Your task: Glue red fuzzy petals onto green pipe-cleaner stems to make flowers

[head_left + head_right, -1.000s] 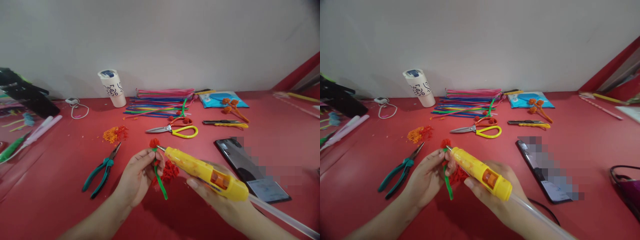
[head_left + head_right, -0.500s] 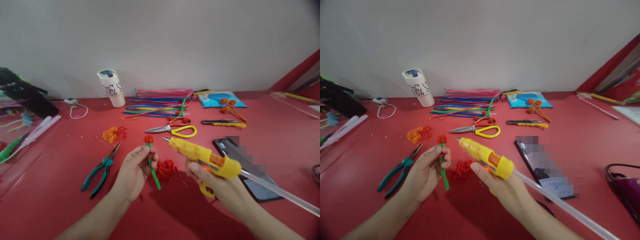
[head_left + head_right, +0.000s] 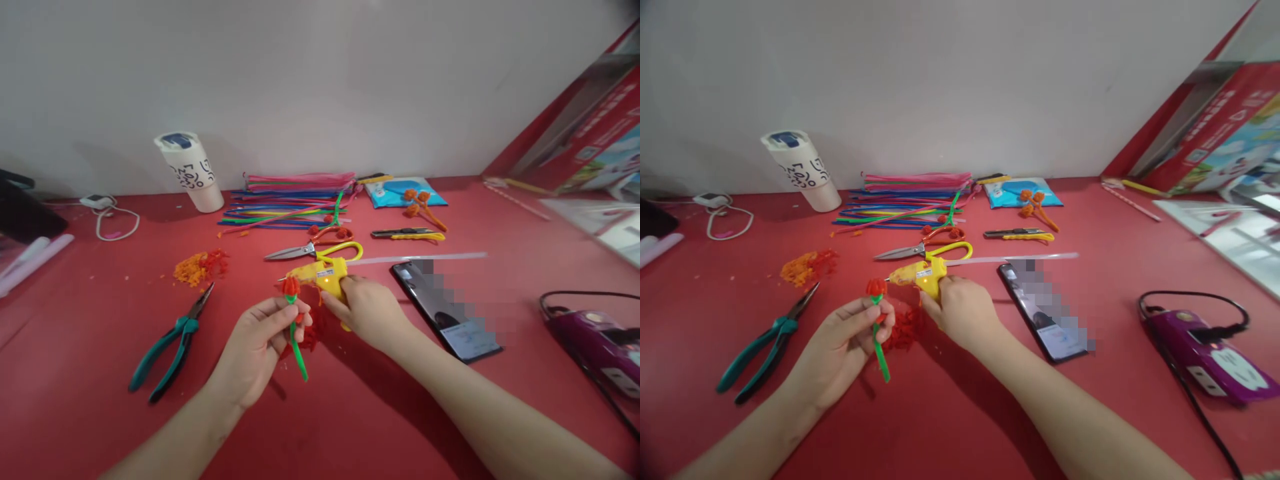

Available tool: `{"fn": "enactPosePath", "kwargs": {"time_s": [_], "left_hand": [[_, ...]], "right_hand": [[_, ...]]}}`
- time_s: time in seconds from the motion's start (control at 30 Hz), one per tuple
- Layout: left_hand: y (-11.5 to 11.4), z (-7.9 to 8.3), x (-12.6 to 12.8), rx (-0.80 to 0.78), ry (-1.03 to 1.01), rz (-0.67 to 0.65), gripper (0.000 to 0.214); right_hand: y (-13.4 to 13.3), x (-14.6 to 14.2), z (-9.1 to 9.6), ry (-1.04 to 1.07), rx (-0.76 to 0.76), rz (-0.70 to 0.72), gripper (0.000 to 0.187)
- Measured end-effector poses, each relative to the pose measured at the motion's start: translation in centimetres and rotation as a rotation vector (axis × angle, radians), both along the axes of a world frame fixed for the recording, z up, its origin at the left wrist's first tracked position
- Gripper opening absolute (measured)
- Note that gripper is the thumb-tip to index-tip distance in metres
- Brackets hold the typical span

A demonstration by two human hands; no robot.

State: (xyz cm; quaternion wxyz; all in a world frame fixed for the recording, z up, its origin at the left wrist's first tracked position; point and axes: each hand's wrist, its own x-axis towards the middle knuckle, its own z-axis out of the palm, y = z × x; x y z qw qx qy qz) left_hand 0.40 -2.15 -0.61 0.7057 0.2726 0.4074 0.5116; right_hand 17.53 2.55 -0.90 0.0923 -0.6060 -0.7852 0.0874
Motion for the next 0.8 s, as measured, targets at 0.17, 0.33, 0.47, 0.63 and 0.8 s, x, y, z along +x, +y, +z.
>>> {"fn": "enactPosePath", "kwargs": {"time_s": [0.17, 0.33, 0.47, 0.63, 0.8], "left_hand": [[-0.4, 0.1, 0.6, 0.010, 0.007, -0.043, 0.009], [-0.4, -0.2, 0.8, -0.041, 0.004, -0.015, 0.009], [-0.3, -0.5, 0.9, -0.055, -0.032, 0.010, 0.008], [-0.4, -0.6, 0.9, -0.028, -0.013, 0.004, 0.006], [-0.6, -0.5, 0.8, -0.032, 0.015, -0.062, 0.010]], "right_hand": [[0.7, 0.1, -0.6, -0.118, 0.120, 0.060, 0.036], [-0.6, 0.7, 0.2, 0.235, 0.404, 0.227, 0.017], [-2.3, 0.2, 1.0, 0.536, 0.446, 0.598, 0.015], [-2.9, -0.3, 1.0, 0.455, 0.502, 0.638, 0.011], [-3.2, 0.2, 1.6, 0.653, 0.347, 0.491, 0.014]]}}
